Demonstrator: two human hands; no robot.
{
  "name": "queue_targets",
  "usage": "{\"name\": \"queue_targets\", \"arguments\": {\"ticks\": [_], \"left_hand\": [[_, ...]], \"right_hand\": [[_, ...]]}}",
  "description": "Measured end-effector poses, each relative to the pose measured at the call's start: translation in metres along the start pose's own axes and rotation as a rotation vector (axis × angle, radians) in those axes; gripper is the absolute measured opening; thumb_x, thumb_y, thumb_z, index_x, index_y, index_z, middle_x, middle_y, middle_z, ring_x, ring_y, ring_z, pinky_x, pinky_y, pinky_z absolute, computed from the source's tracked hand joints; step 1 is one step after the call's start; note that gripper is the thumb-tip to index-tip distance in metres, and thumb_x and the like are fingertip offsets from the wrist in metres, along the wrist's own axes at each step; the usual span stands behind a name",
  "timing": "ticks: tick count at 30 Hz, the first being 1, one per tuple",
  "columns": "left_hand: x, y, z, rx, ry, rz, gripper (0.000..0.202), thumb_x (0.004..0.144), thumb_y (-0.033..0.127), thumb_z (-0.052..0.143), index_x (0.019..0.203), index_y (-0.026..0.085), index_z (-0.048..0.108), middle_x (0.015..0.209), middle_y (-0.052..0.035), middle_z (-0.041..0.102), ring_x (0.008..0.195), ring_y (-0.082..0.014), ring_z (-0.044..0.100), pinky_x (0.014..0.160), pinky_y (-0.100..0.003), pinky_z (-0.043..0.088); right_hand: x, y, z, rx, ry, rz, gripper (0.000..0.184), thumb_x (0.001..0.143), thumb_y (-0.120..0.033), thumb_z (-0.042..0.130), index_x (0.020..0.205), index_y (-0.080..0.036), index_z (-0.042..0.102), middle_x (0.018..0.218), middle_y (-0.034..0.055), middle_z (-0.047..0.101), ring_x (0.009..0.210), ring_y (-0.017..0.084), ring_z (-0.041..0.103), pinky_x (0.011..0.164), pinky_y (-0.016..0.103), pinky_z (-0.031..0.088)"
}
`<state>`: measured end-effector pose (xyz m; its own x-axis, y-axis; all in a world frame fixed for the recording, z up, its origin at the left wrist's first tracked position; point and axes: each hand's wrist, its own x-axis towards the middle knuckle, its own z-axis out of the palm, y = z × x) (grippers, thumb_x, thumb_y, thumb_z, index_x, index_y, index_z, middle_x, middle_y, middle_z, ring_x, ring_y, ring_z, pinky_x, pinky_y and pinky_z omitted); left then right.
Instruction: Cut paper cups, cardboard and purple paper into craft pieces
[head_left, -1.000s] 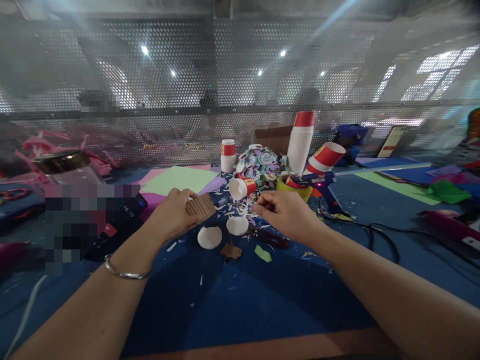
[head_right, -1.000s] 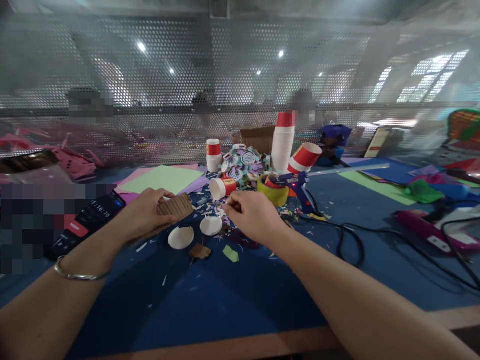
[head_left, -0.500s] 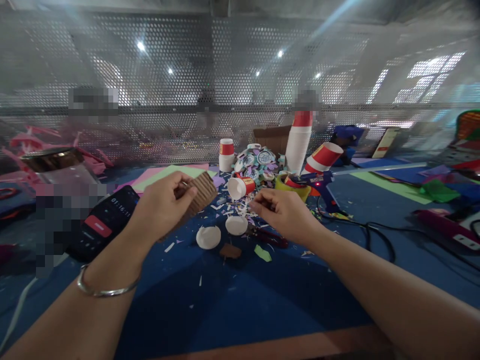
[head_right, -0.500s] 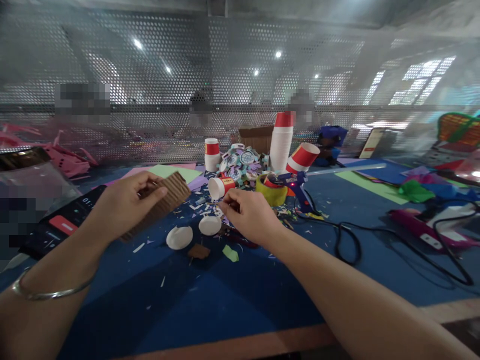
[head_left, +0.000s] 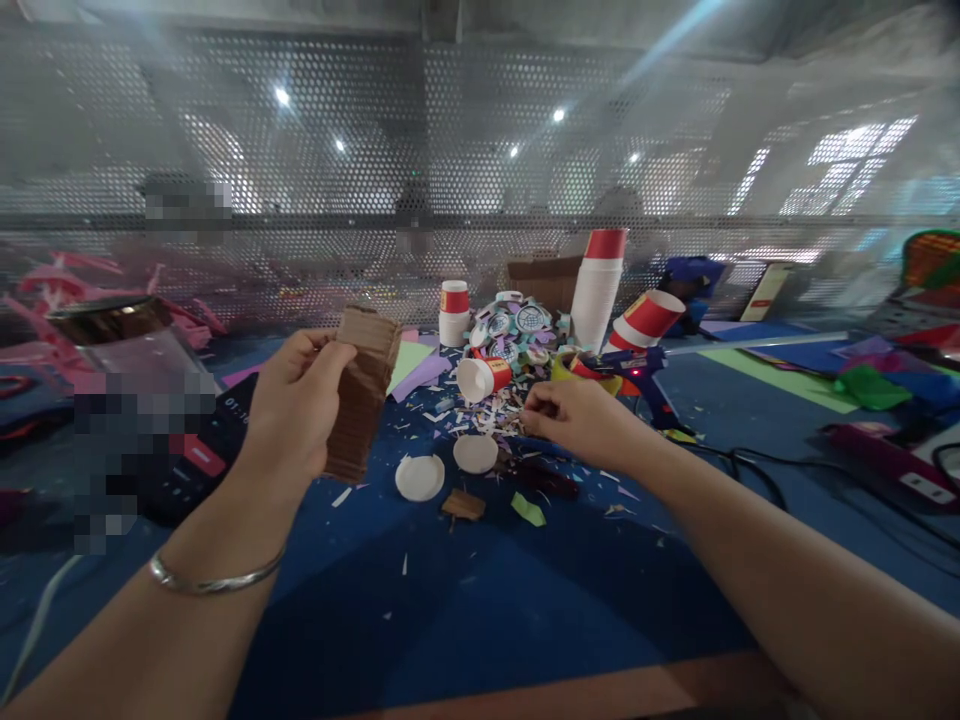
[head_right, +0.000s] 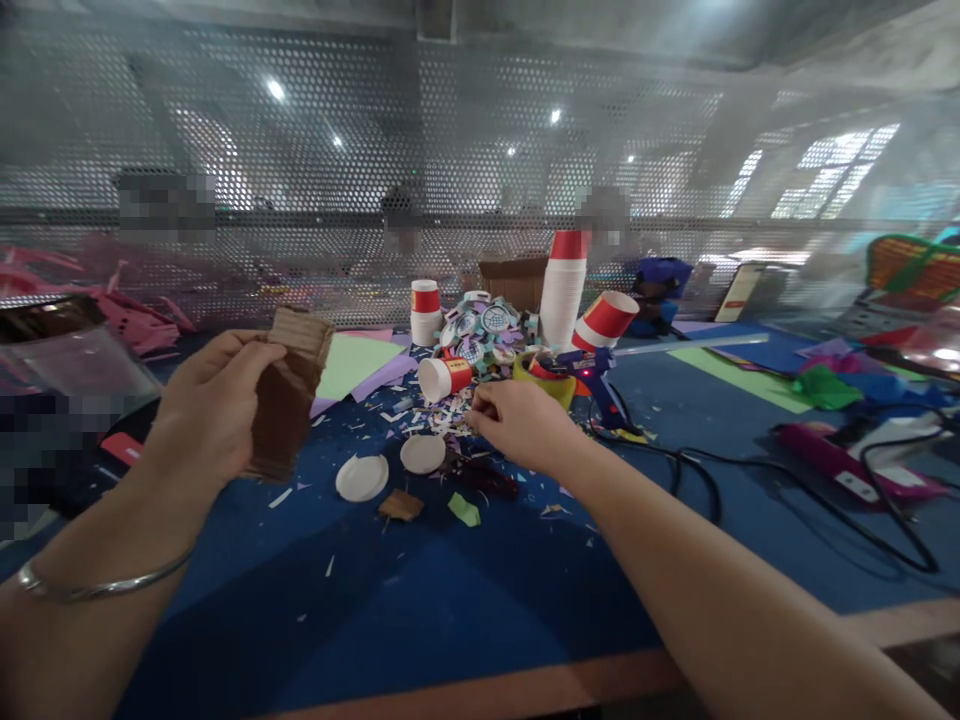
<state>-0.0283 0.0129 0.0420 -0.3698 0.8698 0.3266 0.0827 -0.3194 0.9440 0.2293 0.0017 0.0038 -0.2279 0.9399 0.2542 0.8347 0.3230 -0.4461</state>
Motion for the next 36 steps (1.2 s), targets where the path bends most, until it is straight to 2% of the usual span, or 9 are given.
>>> {"name": "queue_targets", "arguments": {"ticks": [5,9,13,18,21,24,28,32,36], "left_hand": [[0.006,-0.007,0.001,-0.117,0.054,-0.088,0.012,0.066,0.021,0.064,0.067,0.019,0.052,0.061,0.0056,0.053,0.059,-0.0109,0.052,0.053,-0.022,0.042],[0.005,-0.007,0.003,-0.124,0.034,-0.079,0.013,0.066,0.02,0.064,0.067,0.019,0.051,0.064,0.0054,0.052,0.062,-0.0105,0.053,0.056,-0.021,0.043],[0.0,-0.006,0.003,-0.028,-0.013,-0.039,0.009,0.071,0.022,0.062,0.073,0.019,0.054,0.063,0.0063,0.053,0.059,-0.0098,0.052,0.053,-0.02,0.04],[-0.003,-0.006,0.001,0.17,-0.138,0.009,0.011,0.075,0.026,0.063,0.084,0.02,0.061,0.063,0.0047,0.06,0.055,-0.0124,0.054,0.049,-0.022,0.037],[-0.001,-0.009,-0.001,0.361,-0.298,0.049,0.011,0.079,0.03,0.061,0.085,0.021,0.06,0.064,0.0039,0.062,0.055,-0.0138,0.055,0.049,-0.024,0.036],[-0.002,-0.01,-0.001,0.585,-0.566,0.156,0.015,0.084,0.035,0.057,0.088,0.021,0.059,0.071,0.002,0.065,0.063,-0.0158,0.058,0.056,-0.027,0.039],[-0.012,-0.008,0.001,0.665,-0.801,0.248,0.019,0.088,0.038,0.054,0.095,0.021,0.058,0.085,-0.0013,0.068,0.076,-0.0188,0.063,0.063,-0.029,0.043],[-0.025,-0.005,0.002,0.661,-0.936,0.284,0.018,0.09,0.037,0.052,0.098,0.022,0.059,0.086,-0.0004,0.069,0.076,-0.0186,0.064,0.064,-0.028,0.043],[-0.031,-0.006,0.004,0.643,-1.048,0.302,0.018,0.091,0.035,0.051,0.1,0.023,0.06,0.084,0.0006,0.069,0.074,-0.0175,0.063,0.063,-0.027,0.043]], "right_hand": [[0.002,0.01,-0.006,-0.14,-0.055,0.056,0.013,0.082,-0.024,0.057,0.072,-0.019,0.064,0.071,0.0056,0.066,0.064,0.018,0.058,0.054,0.029,0.034],[0.002,0.013,-0.006,-0.229,-0.081,0.105,0.014,0.082,-0.028,0.058,0.078,-0.018,0.067,0.075,0.0082,0.067,0.067,0.02,0.06,0.053,0.03,0.033],[0.001,0.015,-0.002,-0.295,-0.104,0.12,0.011,0.077,-0.025,0.061,0.082,-0.018,0.069,0.078,0.0088,0.068,0.071,0.021,0.062,0.053,0.029,0.031],[0.002,0.018,-0.001,-0.31,-0.12,0.125,0.004,0.075,-0.019,0.063,0.076,-0.019,0.067,0.076,0.0059,0.068,0.07,0.02,0.062,0.053,0.027,0.03],[0.003,0.015,-0.003,-0.294,-0.064,0.147,0.006,0.076,-0.019,0.06,0.073,-0.019,0.065,0.074,0.0052,0.067,0.069,0.02,0.061,0.054,0.027,0.03],[0.002,0.008,-0.006,-0.228,0.028,0.141,0.009,0.082,-0.025,0.058,0.078,-0.019,0.064,0.076,0.0053,0.067,0.07,0.02,0.061,0.056,0.028,0.034],[-0.002,-0.006,-0.006,-0.056,0.107,0.034,0.023,0.093,-0.039,0.049,0.091,-0.02,0.061,0.078,0.0025,0.067,0.067,0.015,0.059,0.059,0.026,0.04],[-0.008,-0.02,0.0,0.312,0.035,-0.116,0.027,0.093,-0.043,0.052,0.09,-0.019,0.062,0.076,0.001,0.064,0.058,0.011,0.054,0.054,0.024,0.04],[-0.013,-0.028,0.006,0.442,-0.105,-0.163,0.021,0.091,-0.038,0.056,0.089,-0.018,0.062,0.074,-0.0006,0.061,0.056,0.01,0.054,0.051,0.023,0.04]]}}
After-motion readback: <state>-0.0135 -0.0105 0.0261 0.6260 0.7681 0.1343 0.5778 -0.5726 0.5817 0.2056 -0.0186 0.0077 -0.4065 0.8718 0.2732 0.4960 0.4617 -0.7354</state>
